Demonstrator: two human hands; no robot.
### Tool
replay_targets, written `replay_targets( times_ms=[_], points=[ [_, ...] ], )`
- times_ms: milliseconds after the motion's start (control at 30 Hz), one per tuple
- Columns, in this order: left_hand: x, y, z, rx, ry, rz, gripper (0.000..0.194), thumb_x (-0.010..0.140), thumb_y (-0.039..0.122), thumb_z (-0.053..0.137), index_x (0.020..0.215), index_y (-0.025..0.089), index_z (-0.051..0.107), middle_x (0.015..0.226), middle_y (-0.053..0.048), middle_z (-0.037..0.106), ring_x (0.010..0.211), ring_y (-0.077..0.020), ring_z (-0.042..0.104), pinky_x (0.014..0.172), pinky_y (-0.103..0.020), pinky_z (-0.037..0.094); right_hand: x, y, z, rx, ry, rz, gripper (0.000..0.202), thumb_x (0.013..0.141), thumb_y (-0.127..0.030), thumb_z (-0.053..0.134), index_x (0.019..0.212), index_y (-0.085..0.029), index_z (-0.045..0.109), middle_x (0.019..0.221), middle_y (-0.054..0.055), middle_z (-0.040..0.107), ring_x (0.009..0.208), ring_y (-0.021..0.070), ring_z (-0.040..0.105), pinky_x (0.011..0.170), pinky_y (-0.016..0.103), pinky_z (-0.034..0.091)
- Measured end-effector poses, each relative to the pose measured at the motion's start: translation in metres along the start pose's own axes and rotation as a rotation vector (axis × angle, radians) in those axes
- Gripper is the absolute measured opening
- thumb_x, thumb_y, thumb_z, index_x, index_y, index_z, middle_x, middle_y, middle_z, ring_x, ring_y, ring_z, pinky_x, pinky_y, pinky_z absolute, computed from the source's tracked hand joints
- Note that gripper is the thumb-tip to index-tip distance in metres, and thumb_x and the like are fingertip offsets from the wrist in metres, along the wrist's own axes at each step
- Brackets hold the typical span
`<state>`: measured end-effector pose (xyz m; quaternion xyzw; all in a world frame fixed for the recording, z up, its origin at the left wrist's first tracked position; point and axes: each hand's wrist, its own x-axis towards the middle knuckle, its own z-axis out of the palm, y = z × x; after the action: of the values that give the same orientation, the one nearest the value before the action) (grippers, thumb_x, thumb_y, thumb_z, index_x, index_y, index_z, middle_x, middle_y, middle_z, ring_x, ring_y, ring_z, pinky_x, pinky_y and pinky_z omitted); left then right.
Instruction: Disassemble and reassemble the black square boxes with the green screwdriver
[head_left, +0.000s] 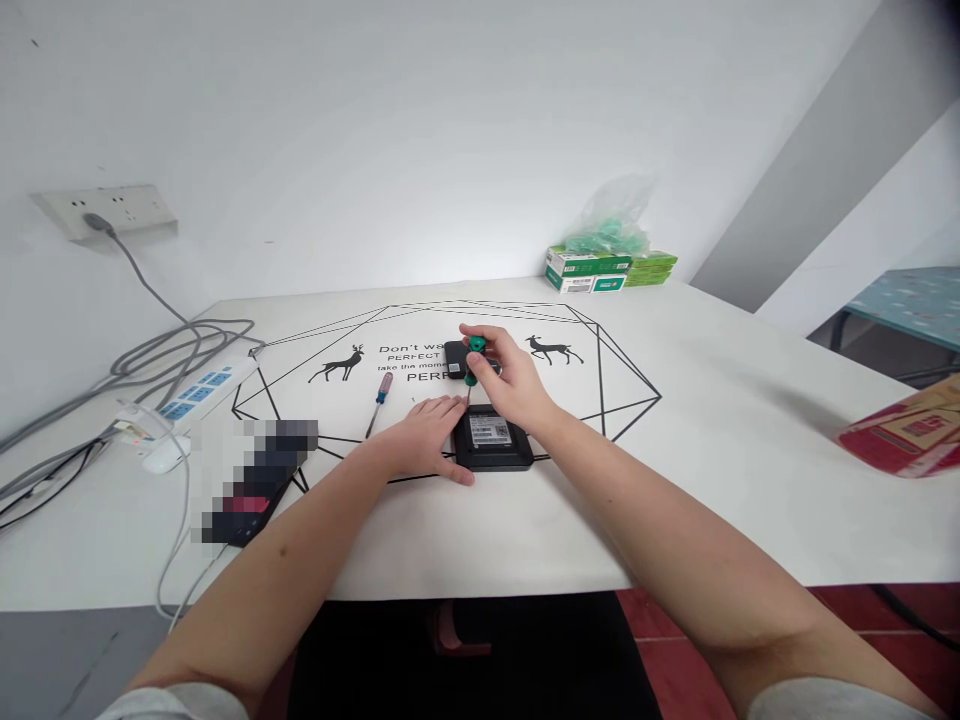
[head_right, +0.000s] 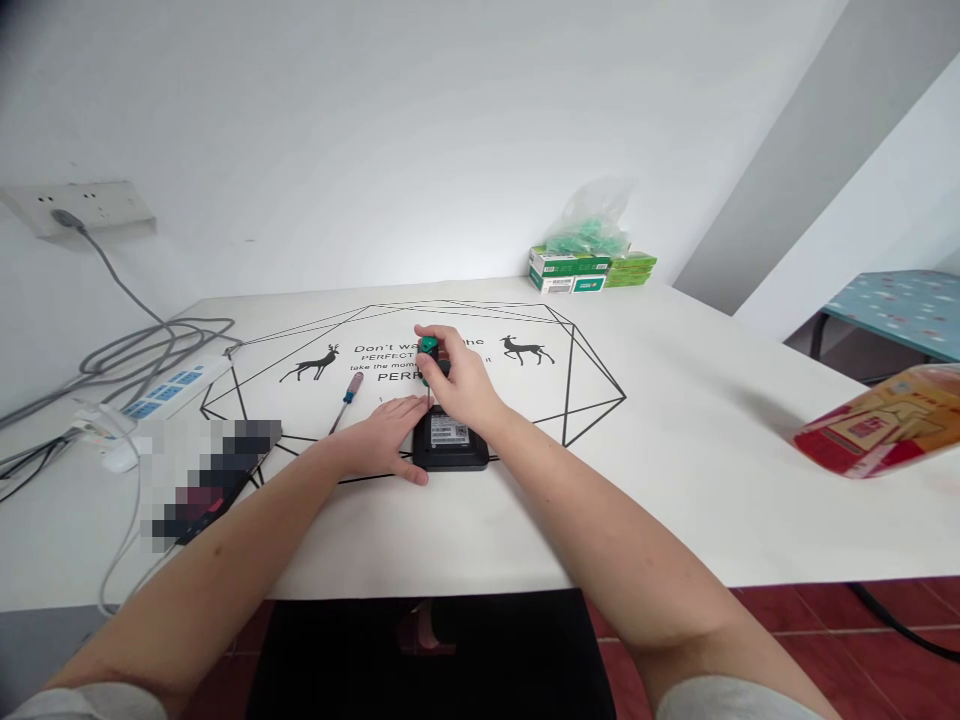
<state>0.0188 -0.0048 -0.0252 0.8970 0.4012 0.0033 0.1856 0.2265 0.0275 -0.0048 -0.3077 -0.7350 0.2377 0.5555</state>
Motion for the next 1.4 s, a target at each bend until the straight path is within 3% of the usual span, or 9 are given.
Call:
replay_targets(
  times_ms=[133, 300, 467, 600, 733, 967, 1167, 1400],
  points=[
    [0.001, -0.002, 0.002, 0.004, 0.002, 0.003, 0.134, 0.079, 0.091, 0.068, 0.176, 0.018, 0.013, 0.181, -0.022, 0.022, 0.167, -0.0455, 0.016, 0.134, -0.058, 0.016, 0.002, 0.0, -0.003, -0.11, 0.045, -0.139, 0.031, 0.105, -0.028, 0.051, 0.13, -0.031, 0.068, 0.137, 0.01, 0.069, 0.129, 0.0281, 0.065, 0.108, 0.056, 0.058],
    [0.001, -0.003, 0.003, 0.003, 0.001, 0.0, 0.134, 0.079, 0.092, 0.067, 0.176, 0.017, 0.013, 0.182, -0.02, 0.02, 0.168, -0.044, 0.016, 0.135, -0.056, 0.014, 0.003, -0.001, -0.002, -0.166, 0.13, -0.211, 0.036, 0.103, -0.02, 0.046, 0.122, -0.033, 0.075, 0.115, 0.009, 0.063, 0.11, 0.0256, 0.066, 0.097, 0.054, 0.061],
    [0.0, 0.0, 0.0, -0.004, -0.015, -0.021, 0.135, 0.079, 0.091, 0.068, 0.176, 0.015, 0.013, 0.182, -0.021, 0.018, 0.168, -0.0439, 0.013, 0.135, -0.055, 0.014, 0.002, -0.007, -0.002, -0.153, 0.105, -0.288, 0.035, 0.105, -0.02, 0.044, 0.118, -0.032, 0.074, 0.118, 0.008, 0.073, 0.11, 0.0253, 0.072, 0.094, 0.051, 0.063],
    [0.0, -0.001, 0.0, -0.006, -0.006, -0.01, 0.135, 0.078, 0.091, 0.068, 0.176, 0.017, 0.012, 0.182, -0.02, 0.019, 0.168, -0.0439, 0.013, 0.135, -0.056, 0.016, 0.0, -0.012, -0.003, -0.15, 0.079, -0.198, 0.018, 0.104, -0.035, 0.06, 0.118, -0.03, 0.07, 0.13, 0.008, 0.079, 0.114, 0.027, 0.076, 0.095, 0.051, 0.065],
    [0.001, -0.002, 0.0, 0.002, -0.018, -0.012, 0.136, 0.079, 0.09, 0.068, 0.176, 0.015, 0.01, 0.182, -0.022, 0.017, 0.168, -0.0436, 0.012, 0.135, -0.057, 0.015, -0.002, -0.014, 0.0, -0.143, 0.116, -0.085, 0.027, 0.092, -0.041, 0.08, 0.111, -0.029, 0.065, 0.129, 0.008, 0.081, 0.099, 0.0257, 0.079, 0.092, 0.05, 0.067],
    [0.0, 0.0, -0.001, 0.008, -0.021, -0.012, 0.134, 0.08, 0.089, 0.069, 0.176, 0.015, 0.012, 0.182, -0.022, 0.019, 0.168, -0.0418, 0.014, 0.135, -0.055, 0.015, -0.003, -0.005, -0.001, -0.114, 0.084, -0.062, 0.031, 0.099, -0.026, 0.06, 0.129, -0.029, 0.058, 0.145, 0.01, 0.073, 0.107, 0.0253, 0.078, 0.091, 0.05, 0.066],
    [0.001, -0.002, 0.001, 0.016, -0.011, -0.001, 0.134, 0.08, 0.09, 0.069, 0.176, 0.018, 0.01, 0.181, -0.021, 0.022, 0.167, -0.0446, 0.015, 0.134, -0.058, 0.018, 0.001, -0.004, -0.003, -0.188, 0.095, -0.3, 0.033, 0.101, -0.014, 0.047, 0.124, -0.028, 0.065, 0.138, 0.012, 0.068, 0.13, 0.029, 0.066, 0.101, 0.054, 0.06],
    [0.001, -0.001, 0.0, 0.016, -0.025, -0.009, 0.134, 0.08, 0.089, 0.068, 0.176, 0.014, 0.011, 0.181, -0.023, 0.019, 0.168, -0.0423, 0.014, 0.135, -0.057, 0.016, 0.003, -0.005, -0.003, -0.226, 0.155, -0.37, 0.04, 0.097, -0.004, 0.042, 0.115, -0.028, 0.069, 0.107, 0.007, 0.058, 0.1, 0.023, 0.064, 0.086, 0.046, 0.059]
  ],
)
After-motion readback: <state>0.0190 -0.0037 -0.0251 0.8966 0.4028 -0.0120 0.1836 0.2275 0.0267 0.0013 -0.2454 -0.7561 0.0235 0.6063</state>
